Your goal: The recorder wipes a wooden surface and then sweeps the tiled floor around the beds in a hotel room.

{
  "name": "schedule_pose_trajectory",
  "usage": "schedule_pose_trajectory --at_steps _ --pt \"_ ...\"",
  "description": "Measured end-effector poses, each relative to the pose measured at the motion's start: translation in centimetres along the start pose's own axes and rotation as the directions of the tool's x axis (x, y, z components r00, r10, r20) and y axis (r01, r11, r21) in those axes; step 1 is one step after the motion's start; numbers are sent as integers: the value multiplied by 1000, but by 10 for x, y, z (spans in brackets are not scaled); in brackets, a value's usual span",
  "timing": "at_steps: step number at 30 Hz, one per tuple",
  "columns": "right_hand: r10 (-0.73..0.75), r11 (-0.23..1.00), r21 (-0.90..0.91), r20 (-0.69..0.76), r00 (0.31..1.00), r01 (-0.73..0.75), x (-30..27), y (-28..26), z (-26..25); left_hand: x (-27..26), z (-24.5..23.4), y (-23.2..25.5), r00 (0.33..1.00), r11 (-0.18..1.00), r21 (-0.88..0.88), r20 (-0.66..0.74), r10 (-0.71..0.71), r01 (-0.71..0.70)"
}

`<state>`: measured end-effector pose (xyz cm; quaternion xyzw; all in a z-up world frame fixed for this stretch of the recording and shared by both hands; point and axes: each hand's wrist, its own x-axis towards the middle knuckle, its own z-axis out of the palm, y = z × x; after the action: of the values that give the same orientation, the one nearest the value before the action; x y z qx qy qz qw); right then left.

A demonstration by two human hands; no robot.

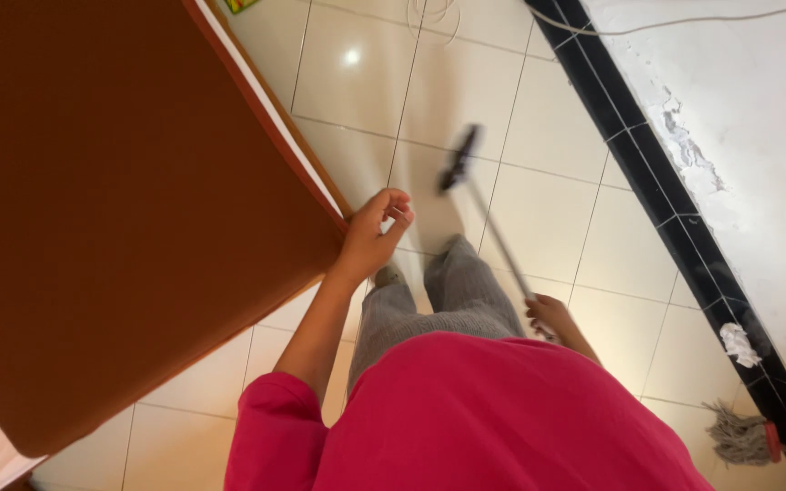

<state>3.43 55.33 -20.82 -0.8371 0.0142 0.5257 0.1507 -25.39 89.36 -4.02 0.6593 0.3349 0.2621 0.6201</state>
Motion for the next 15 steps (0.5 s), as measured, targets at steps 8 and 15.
schedule_pose_trajectory --at_steps 8,15 --pt "-189 982 60 358 915 179 84 -155 85 60 44 31 998 1000 -22 56 -7 8" --pt "50 978 184 265 963 -101 118 -87 -51 104 54 31 999 998 65 30 -18 16"
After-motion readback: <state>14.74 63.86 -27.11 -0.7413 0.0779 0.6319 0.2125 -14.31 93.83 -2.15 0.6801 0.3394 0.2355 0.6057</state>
